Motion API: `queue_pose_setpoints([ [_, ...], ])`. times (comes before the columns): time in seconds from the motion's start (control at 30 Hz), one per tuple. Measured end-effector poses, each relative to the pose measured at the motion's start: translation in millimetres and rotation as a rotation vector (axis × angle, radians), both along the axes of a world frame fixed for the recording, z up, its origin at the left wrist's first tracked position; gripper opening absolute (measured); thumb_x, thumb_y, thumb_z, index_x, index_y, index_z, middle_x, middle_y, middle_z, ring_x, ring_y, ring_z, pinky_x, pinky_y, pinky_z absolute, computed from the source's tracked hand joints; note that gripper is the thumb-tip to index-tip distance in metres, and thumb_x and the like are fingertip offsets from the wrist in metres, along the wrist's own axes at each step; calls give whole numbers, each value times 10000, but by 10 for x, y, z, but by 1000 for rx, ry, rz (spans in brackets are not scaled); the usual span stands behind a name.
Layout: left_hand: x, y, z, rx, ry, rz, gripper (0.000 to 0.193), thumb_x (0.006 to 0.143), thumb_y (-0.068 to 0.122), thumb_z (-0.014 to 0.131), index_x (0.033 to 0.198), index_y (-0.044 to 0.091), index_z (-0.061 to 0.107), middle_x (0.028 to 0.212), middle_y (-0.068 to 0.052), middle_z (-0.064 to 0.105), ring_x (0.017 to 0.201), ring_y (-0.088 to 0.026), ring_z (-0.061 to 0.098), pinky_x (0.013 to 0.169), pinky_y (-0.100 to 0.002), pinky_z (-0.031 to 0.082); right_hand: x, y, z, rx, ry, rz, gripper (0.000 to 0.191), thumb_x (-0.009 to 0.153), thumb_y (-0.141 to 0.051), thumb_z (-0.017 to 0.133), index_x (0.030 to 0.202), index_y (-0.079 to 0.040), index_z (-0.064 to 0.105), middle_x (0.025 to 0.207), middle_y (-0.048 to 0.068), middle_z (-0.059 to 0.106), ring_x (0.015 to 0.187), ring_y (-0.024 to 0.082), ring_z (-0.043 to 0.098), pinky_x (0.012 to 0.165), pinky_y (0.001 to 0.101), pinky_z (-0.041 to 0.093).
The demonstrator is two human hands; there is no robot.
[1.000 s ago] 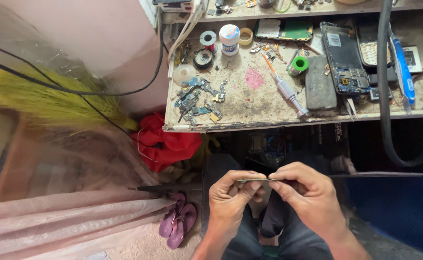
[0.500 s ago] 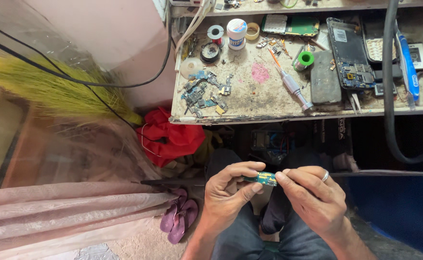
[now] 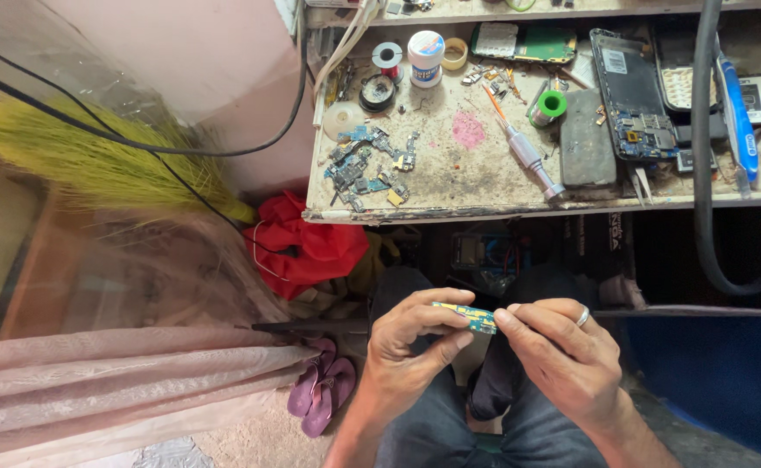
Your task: The person sits holding a phone motherboard on their lap and scrubs it with a toothbrush. They then scrape the board with a small blade and use a hot air gun to heat the board over the workbench.
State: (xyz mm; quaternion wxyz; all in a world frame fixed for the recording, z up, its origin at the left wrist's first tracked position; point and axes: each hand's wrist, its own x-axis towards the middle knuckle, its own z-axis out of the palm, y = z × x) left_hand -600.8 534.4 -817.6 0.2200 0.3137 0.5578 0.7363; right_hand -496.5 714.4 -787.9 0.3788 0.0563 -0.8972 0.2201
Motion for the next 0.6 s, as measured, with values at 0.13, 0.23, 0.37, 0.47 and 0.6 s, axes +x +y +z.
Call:
queue_pose_setpoints([
  [0.13, -39, -12, 95, -62, 204, 69, 248, 861, -27, 830, 1070, 69, 738, 1237, -120, 698, 1057, -165, 703, 883, -275, 599, 1, 0, 3, 2, -2, 6, 333, 728, 66, 843, 1043, -3, 759, 1007, 75, 686, 843, 210, 689, 696, 287, 568],
  [0.23, -61, -4, 130, -77, 270, 81, 245, 864, -14, 831, 1070, 80, 738, 1213, -115, 676, 1034, -178, 700, 861, -280, 605, 5, -1, 10, 14, -14, 17, 342, 710, 71, 832, 1036, -3, 756, 1008, 71, 686, 846, 208, 694, 703, 298, 574],
  [0.37, -102, -47, 162, -112, 375, 37, 215, 903, -7, 816, 1077, 85, 731, 1193, -99, 689, 976, -183, 724, 817, -283, 599, -2, 1, 15, 15, -2, 46, 352, 707, 74, 830, 1041, -4, 752, 1017, 69, 678, 853, 205, 699, 712, 292, 583],
  [0.47, -130, -99, 205, -140, 405, -71, 233, 924, -48, 769, 1117, 66, 707, 1197, -116, 655, 983, -208, 733, 848, -291, 601, -8, 8, 18, 30, 11, 64, 359, 702, 77, 832, 1045, 6, 750, 1012, 67, 673, 844, 204, 697, 705, 290, 580],
  [0.6, -148, -130, 283, -206, 577, -82, 359, 835, -132, 707, 1131, 70, 690, 1187, -131, 635, 990, -257, 712, 841, -318, 593, -1, 16, 25, 35, 10, 92, 374, 675, 84, 821, 1036, 24, 747, 1006, 72, 670, 830, 211, 693, 699, 297, 581],
])
